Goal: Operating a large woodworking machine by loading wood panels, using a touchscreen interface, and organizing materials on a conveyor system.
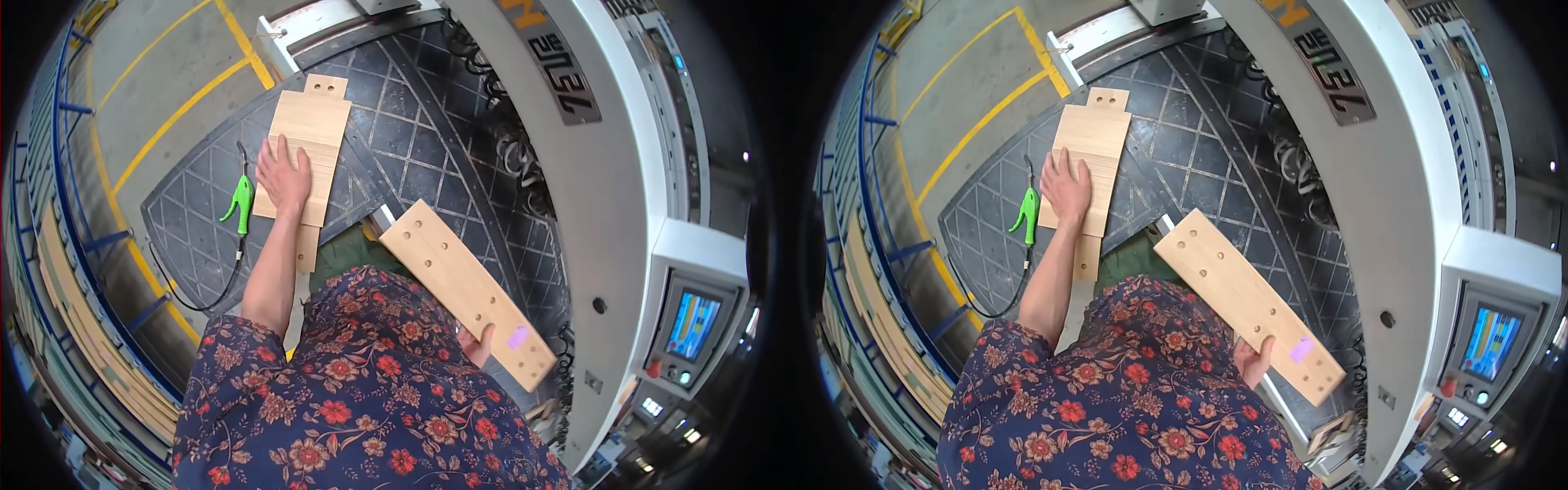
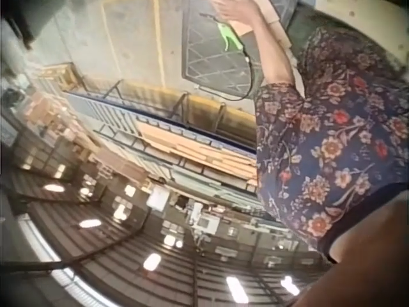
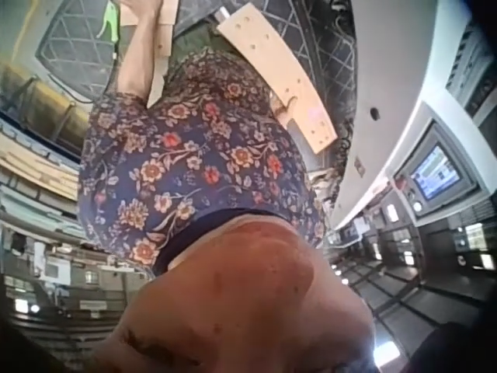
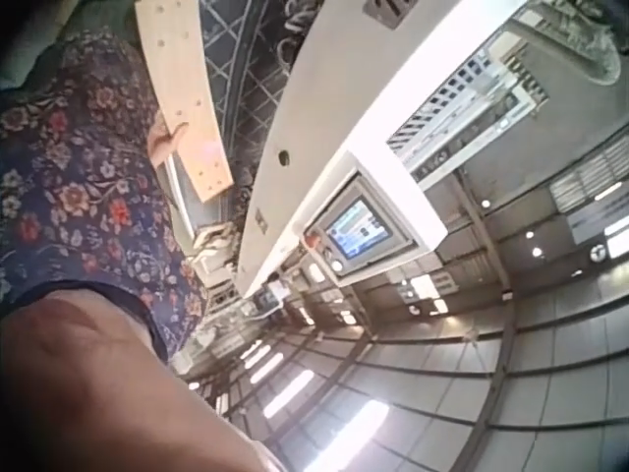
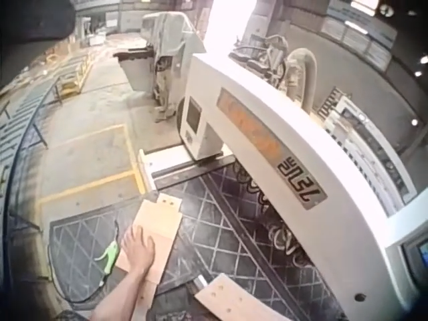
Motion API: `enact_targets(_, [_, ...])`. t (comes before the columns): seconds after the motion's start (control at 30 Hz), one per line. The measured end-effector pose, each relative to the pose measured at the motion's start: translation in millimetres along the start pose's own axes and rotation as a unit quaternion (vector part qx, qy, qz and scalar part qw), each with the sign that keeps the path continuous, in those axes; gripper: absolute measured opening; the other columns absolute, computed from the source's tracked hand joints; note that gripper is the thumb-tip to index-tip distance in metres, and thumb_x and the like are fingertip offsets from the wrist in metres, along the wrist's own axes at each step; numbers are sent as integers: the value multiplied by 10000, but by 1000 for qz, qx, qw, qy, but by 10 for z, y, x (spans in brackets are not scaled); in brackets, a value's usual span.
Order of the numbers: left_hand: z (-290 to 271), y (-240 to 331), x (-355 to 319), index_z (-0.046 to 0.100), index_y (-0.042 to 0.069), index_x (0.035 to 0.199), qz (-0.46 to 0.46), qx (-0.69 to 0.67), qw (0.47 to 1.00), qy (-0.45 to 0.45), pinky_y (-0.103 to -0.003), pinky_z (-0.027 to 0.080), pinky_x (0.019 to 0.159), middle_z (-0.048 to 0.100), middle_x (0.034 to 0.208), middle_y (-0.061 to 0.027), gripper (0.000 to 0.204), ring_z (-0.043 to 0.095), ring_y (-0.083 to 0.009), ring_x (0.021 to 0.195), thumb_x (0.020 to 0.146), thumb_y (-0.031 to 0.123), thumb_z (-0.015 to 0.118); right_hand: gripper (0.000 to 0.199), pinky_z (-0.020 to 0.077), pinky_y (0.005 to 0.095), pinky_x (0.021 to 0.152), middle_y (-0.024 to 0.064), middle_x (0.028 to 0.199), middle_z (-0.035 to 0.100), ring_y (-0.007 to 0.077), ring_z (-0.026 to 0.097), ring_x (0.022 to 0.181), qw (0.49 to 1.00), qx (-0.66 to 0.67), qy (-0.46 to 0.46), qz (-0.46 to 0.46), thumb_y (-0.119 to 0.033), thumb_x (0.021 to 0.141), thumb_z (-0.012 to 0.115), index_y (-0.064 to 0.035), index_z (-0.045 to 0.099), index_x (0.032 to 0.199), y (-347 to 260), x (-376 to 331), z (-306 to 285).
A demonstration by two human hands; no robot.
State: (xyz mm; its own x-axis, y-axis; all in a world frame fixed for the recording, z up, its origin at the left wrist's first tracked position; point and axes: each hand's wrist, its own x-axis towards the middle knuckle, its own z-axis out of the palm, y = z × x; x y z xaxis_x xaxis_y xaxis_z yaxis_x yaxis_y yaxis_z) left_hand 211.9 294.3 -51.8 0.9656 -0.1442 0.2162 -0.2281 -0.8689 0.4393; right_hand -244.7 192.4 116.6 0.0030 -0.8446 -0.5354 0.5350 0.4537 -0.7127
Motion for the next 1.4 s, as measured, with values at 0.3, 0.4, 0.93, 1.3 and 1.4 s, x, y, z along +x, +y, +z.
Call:
enact_targets(0.3, [-116,69,25,581,122,1399,-21,-20,1000,-9,-482,277,1157,450,1489,-199,519,401,-341,1395,934,346,635,402,448,394,1141,135,1392,601,270,556,1308,988,98,16,115,-188,1047,555,15,512,1391,903,2202,878])
enact_targets(0.4, [-148,80,31,595,125,1389,-27,-25,999,-12,-476,273,1160,447,1492,-192,511,400,-335,1395,926,337,643,384,465,439,1129,149,1398,599,284,558,1312,974,162,9,161,-215,1071,493,26,539,1366,1276,2944,1601])
enact_targets(0.93, [-216,135,130,574,117,1392,-23,-12,999,-39,-487,327,1115,463,1470,-210,528,451,-359,1348,891,241,686,429,641,428,856,180,1165,714,299,724,1031,965,41,-19,258,-362,1074,476,5,616,1245,1520,4304,2916])
enact_targets(1.3, [-188,138,135,551,126,1413,-31,-4,998,-58,-479,313,1116,454,1482,-207,551,436,-360,1360,891,235,687,514,577,320,1003,136,1064,699,244,679,1067,970,-238,-27,-36,-383,1112,325,46,603,1168,1594,4454,3160])
enact_targets(1.4, [-175,119,136,551,127,1414,-26,-1,998,-55,-478,316,1114,458,1476,-207,551,439,-359,1355,891,237,688,436,603,293,934,100,941,683,206,695,929,973,-212,-44,-81,-338,1105,366,22,611,1075,1575,4438,3192])
